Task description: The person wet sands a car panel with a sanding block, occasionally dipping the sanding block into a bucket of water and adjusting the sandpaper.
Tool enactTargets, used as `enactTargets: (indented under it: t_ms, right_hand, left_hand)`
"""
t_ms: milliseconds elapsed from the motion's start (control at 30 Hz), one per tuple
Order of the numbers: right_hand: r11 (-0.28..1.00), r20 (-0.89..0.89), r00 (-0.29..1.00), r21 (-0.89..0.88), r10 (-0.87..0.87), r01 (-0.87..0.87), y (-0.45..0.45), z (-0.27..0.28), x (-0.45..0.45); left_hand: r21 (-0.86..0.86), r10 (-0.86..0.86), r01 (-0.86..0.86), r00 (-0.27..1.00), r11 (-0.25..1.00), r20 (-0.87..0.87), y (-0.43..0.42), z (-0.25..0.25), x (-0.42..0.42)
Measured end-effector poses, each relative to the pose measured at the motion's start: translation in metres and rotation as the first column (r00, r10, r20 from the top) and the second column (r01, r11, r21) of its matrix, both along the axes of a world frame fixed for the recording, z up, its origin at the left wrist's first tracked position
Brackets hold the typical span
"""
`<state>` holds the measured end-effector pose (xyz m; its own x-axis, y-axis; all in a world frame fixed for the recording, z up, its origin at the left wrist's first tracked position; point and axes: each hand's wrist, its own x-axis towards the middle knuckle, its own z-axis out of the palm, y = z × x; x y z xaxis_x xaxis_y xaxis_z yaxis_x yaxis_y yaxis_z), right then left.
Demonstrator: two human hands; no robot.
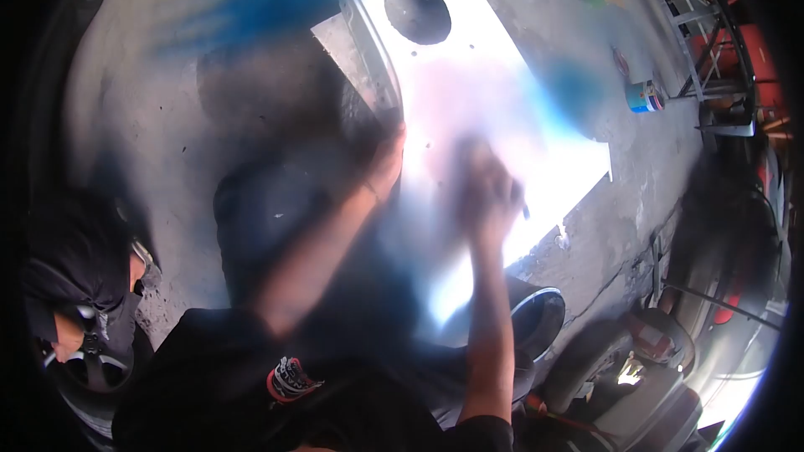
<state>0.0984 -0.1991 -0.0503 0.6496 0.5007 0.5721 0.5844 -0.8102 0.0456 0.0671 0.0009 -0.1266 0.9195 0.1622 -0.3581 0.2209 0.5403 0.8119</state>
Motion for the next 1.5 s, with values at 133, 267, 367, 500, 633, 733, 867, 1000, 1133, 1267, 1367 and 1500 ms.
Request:
enactTargets:
  t_ms: [133, 267, 367, 500, 633, 733, 867, 1000, 1133, 1267, 1367, 1500]
  right_hand:
    - [0.997, -0.029, 0.998, -0.063, -0.054, 0.052, 0.019, -0.014, 0.035]
    - [0.997, -0.003, 0.998, -0.034, -0.065, 0.065, 0.056, -0.064, 0.142]
    - [0.993, -0.015, 0.996, -0.078, 0.086, -0.087, 0.051, -0.043, 0.099]
    - [0.98, -0.103, 0.987, -0.147, 0.121, -0.135, 0.035, -0.037, 0.054]
    - [0.986, -0.25, 0.954, -0.066, -0.164, 0.152, 0.059, -0.039, 0.148]
    - [0.864, -0.293, 0.833, 0.038, -0.47, 0.501, 0.106, -0.057, 0.132]
    - [0.993, -0.095, 0.995, -0.121, -0.02, 0.009, 0.086, -0.041, 0.126]
    - [0.997, -0.097, 0.994, -0.068, -0.041, 0.034, 0.086, -0.059, 0.143]
    - [0.99, -0.053, 0.998, -0.138, -0.037, 0.03, 0.09, -0.048, 0.094]
    - [0.991, 0.005, 0.999, -0.126, -0.042, 0.043, 0.081, -0.058, 0.147]
    - [0.964, -0.274, 0.931, 0.048, -0.239, 0.262, 0.104, -0.056, 0.157]
    - [0.985, 0.001, 1.0, -0.17, -0.027, 0.027, 0.096, -0.048, 0.116]
  left_hand:
    - [0.236, 0.041, -0.049, 0.998, 0.97, 0.037, -0.004, -0.034, 0.006]
    - [0.121, -0.036, 0.029, 0.998, 0.992, 0.052, 0.003, -0.028, 0.003]
    - [0.243, 0.075, -0.072, 0.997, 0.967, -0.003, -0.003, -0.023, 0.003]
    - [0.097, -0.019, 0.028, 0.996, 0.995, -0.091, 0.0, -0.024, 0.006]
    - [0.191, 0.038, -0.044, 0.999, 0.981, 0.034, -0.008, -0.054, 0.016]
    - [0.071, -0.097, 0.099, 0.995, 0.993, -0.022, -0.006, -0.054, 0.017]
    - [0.228, -0.06, 0.058, 0.998, 0.972, 0.005, -0.004, -0.04, 0.013]
    - [0.226, -0.063, 0.07, 0.997, 0.972, -0.04, 0.007, -0.011, 0.001]
    - [0.212, 0.028, -0.052, 0.993, 0.976, 0.115, -0.012, -0.054, 0.021]
    - [0.211, -0.018, 0.002, 0.997, 0.977, 0.075, -0.014, -0.065, 0.018]
    - [0.2, -0.036, 0.026, 0.998, 0.979, 0.047, -0.006, -0.06, 0.02]
    - [0.165, -0.051, 0.048, 0.999, 0.985, 0.012, 0.001, -0.045, 0.03]
